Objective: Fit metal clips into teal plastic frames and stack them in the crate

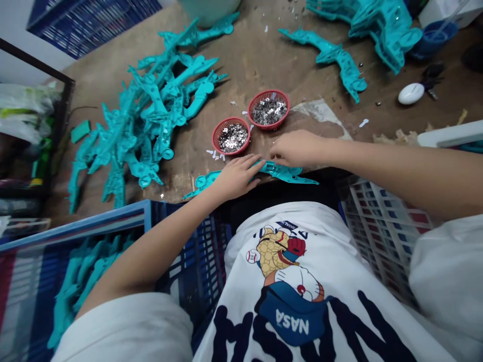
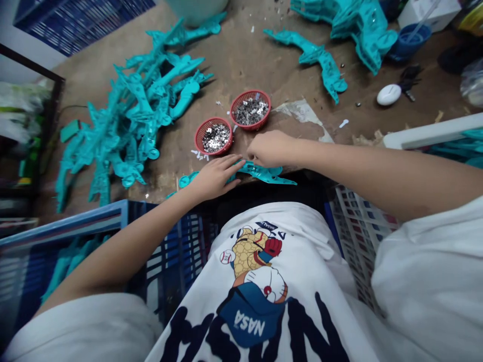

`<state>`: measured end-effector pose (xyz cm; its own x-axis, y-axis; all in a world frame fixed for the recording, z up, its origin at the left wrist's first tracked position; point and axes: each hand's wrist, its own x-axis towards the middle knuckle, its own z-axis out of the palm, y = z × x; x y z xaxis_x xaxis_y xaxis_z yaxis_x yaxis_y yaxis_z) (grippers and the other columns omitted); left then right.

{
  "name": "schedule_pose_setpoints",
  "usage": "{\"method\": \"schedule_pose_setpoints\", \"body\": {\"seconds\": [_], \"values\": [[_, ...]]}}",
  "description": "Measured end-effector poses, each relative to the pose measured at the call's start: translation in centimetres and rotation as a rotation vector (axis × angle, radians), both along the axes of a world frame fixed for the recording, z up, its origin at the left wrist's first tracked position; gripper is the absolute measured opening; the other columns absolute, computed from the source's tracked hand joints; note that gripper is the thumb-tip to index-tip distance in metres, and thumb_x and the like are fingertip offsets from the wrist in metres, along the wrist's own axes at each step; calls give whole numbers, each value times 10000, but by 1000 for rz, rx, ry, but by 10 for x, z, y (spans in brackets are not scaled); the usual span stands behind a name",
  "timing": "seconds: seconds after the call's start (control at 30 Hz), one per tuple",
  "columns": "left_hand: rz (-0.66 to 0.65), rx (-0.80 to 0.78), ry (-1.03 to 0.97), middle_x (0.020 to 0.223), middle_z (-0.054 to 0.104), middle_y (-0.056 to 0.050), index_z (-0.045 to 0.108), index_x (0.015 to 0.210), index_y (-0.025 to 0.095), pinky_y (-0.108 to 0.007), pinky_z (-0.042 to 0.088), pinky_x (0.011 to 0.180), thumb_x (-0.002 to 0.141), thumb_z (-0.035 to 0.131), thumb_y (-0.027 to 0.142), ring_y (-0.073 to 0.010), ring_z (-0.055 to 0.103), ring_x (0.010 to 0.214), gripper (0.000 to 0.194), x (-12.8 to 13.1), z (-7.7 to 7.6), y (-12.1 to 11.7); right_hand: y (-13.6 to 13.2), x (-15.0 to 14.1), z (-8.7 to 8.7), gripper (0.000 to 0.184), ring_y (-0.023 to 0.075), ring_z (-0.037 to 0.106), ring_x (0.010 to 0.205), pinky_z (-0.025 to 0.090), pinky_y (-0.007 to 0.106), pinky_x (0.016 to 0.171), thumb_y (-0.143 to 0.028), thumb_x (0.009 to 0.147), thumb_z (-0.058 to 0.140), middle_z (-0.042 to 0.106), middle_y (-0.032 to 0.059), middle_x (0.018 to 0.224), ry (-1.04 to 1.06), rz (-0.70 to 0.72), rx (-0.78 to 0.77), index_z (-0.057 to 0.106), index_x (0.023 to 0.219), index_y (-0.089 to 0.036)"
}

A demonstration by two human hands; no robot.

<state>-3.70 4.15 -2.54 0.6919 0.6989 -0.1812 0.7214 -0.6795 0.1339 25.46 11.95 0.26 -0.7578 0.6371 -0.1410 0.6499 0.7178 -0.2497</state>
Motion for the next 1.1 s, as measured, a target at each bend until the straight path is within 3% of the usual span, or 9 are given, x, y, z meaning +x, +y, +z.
{"method": "schedule_pose_setpoints", "body": {"seconds": [0.17, 0.3, 0.4, 0.5, 0.6, 0.7, 0.77, 0.9, 1.1], "values": [[49, -12, -33, 1958, 674, -232, 688, 1882, 182, -671, 565, 1501, 1226, 640, 236, -438, 659, 1816, 660, 9, -22, 4, -23, -15, 10, 332, 441, 882, 1461, 679, 477, 1095, -344, 1251, 810, 924, 182, 1535, -171, 44, -92, 947, 1527, -222], [118, 40, -51, 1848, 769, -221, 798, 1738, 189, -658, 650, 1392, 1127, 632, 115, -437, 731, 1701, 638, 16, -34, 2, -35, -19, 0, 747, 516, 751, 1637, 653, 567, 1290, -482, 1143, 1008, 770, 294, 1743, -145, 42, -96, 737, 1729, -105], [135, 99, -40, 1729, 848, -204, 866, 1607, 213, -621, 722, 1219, 1101, 654, 100, -433, 802, 1550, 560, 24, -21, -9, -41, -20, -10, 648, 493, 759, 1573, 637, 586, 1301, -278, 1125, 939, 776, 305, 1648, -101, 40, -102, 673, 1682, -81], [142, 335, -156, 1722, 858, -187, 858, 1601, 247, -620, 690, 1224, 1120, 665, 90, -418, 802, 1541, 541, 26, 18, -28, -38, -14, -3, 563, 402, 804, 1335, 680, 513, 1136, -207, 1083, 843, 760, 244, 1564, 98, 46, -104, 635, 1604, -148], [75, 634, -331, 1814, 818, -134, 803, 1665, 314, -665, 598, 1337, 1147, 731, 124, -421, 746, 1676, 557, 18, 67, -42, -8, 13, 18, 515, 372, 771, 1296, 682, 521, 1134, -260, 1064, 831, 736, 185, 1526, 368, -23, 42, 617, 1530, -224], [-100, 729, -418, 1754, 867, -58, 800, 1631, 369, -634, 579, 1355, 1151, 788, 161, -378, 785, 1651, 523, 3, 93, -40, 55, 62, 39, 593, 404, 743, 1455, 660, 595, 1291, -359, 1070, 882, 743, 166, 1569, 540, -327, 258, 618, 1591, -258], [-187, 718, -413, 1632, 927, -57, 841, 1523, 332, -579, 621, 1287, 1174, 767, 160, -346, 842, 1556, 395, -8, 89, -29, 106, 96, 43, 681, 434, 726, 1573, 615, 620, 1379, -373, 1081, 884, 744, 199, 1658, 518, -570, 307, 613, 1691, -237], [-258, 596, -344, 1402, 984, -110, 899, 1296, 239, -480, 687, 1092, 1235, 667, 160, -318, 894, 1386, 252, -23, 56, -3, 181, 142, 28, 644, 479, 685, 1707, 533, 603, 1452, -304, 1194, 721, 715, 370, 1768, 220, -961, 201, 636, 1759, -6], [-260, 325, -265, 1355, 975, -112, 914, 1288, 247, -458, 701, 1079, 1269, 655, 213, -304, 899, 1296, 262, -30, 36, 2, 201, 153, -15, 584, 489, 729, 1663, 570, 535, 1417, -263, 1239, 653, 727, 404, 1789, -65, -1017, 22, 718, 1727, 51]]}}
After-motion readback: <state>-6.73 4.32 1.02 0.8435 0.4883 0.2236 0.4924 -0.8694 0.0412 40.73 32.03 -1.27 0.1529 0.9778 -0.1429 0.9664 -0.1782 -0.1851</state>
